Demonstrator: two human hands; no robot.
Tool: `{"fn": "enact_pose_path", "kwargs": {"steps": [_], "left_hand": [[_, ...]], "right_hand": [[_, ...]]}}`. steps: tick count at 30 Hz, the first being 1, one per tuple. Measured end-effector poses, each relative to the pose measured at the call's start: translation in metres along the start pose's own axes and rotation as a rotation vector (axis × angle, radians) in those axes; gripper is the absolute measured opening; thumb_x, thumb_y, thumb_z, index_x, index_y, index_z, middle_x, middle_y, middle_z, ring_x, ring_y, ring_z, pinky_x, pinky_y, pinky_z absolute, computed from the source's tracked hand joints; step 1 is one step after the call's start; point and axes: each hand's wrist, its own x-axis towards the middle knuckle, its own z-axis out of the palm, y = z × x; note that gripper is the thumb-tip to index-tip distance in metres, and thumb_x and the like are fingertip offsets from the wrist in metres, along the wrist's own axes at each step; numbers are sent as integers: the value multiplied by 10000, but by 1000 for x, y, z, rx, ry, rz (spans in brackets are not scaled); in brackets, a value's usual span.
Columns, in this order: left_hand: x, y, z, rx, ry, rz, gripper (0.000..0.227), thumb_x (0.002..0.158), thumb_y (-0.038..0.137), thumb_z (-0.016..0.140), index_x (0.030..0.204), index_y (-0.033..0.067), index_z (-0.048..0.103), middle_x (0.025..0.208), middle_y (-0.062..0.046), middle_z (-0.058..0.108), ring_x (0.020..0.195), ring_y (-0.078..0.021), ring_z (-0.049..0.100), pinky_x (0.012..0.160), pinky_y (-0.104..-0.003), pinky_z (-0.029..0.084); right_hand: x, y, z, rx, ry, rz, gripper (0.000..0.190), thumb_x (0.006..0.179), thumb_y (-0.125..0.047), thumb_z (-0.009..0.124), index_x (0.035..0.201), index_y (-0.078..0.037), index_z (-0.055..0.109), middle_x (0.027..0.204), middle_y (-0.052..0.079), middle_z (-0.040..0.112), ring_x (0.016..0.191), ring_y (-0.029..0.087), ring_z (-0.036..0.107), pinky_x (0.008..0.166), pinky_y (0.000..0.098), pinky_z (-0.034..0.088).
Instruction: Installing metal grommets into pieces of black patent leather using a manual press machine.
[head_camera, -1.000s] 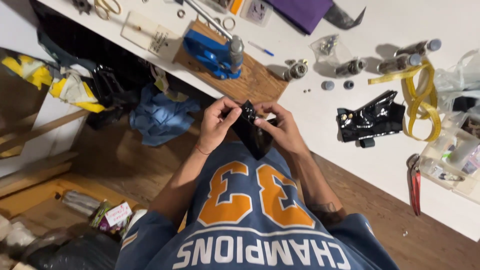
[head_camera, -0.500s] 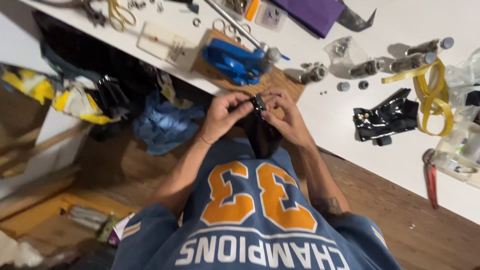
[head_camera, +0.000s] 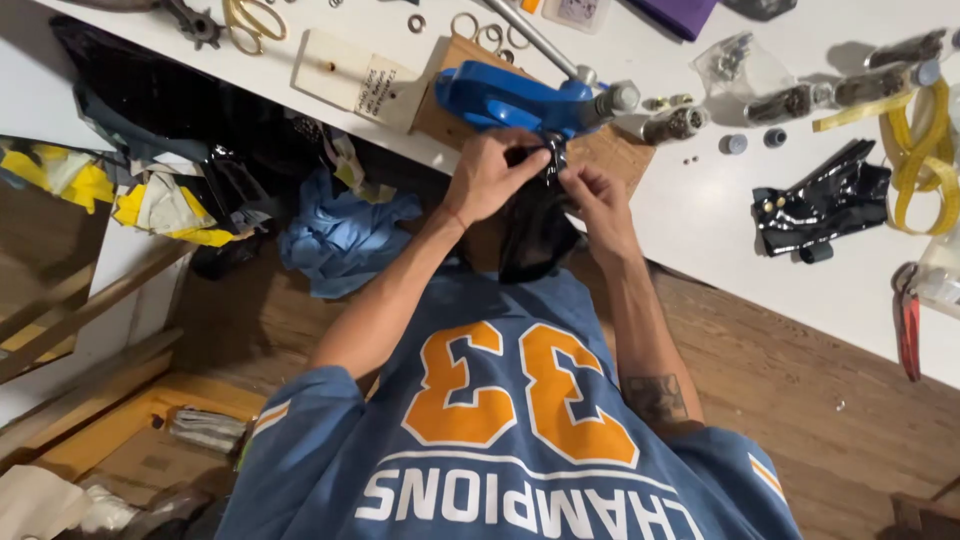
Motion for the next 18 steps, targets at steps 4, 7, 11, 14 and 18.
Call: {"fn": "enact_pose_path", "kwargs": {"steps": [4, 7, 11, 14, 18], "left_hand": [[12, 5, 1, 116, 75, 13, 245, 910, 246, 790, 1000, 21, 748, 942, -117, 779, 884, -263, 760, 784, -359, 583], [14, 3, 3, 65, 91, -12, 239, 886, 231, 798, 1003, 36, 726, 929, -85, 785, 867, -233, 781, 774, -351, 603], [14, 8, 3, 147, 101, 16, 266, 878, 203, 821, 1016, 18, 689, 892, -95, 776, 829, -241, 771, 753, -351, 590], [15, 4, 3, 109, 98, 32, 262, 888, 196, 812, 1023, 9, 689, 898, -102, 782, 835, -246, 776, 739, -353, 592], [18, -4, 6, 25, 113, -39, 225, 906, 220, 794, 976, 23, 710, 864, -108, 779, 777, -246, 790, 710, -349, 602]], "right_hand": [[9, 4, 5, 7, 85, -37, 125, 1049, -190, 671, 962, -102, 690, 815, -91, 620, 682, 5, 522, 595, 179, 392], [14, 14, 2, 35, 92, -61, 129, 1046, -187, 670, 949, -103, 686, 806, -92, 620, 666, 2, 517, 579, 175, 381], [11, 22, 0, 18, 94, -72, 147, 1042, -168, 670, 923, -83, 683, 819, -78, 649, 700, 13, 572, 622, 183, 455], [12, 14, 4, 60, 102, -63, 134, 1026, -164, 669, 926, -77, 691, 823, -73, 667, 707, 20, 598, 638, 186, 484], [14, 11, 5, 115, 119, -57, 138, 1027, -184, 678, 939, -81, 700, 767, -80, 628, 635, 14, 528, 562, 182, 394]]}}
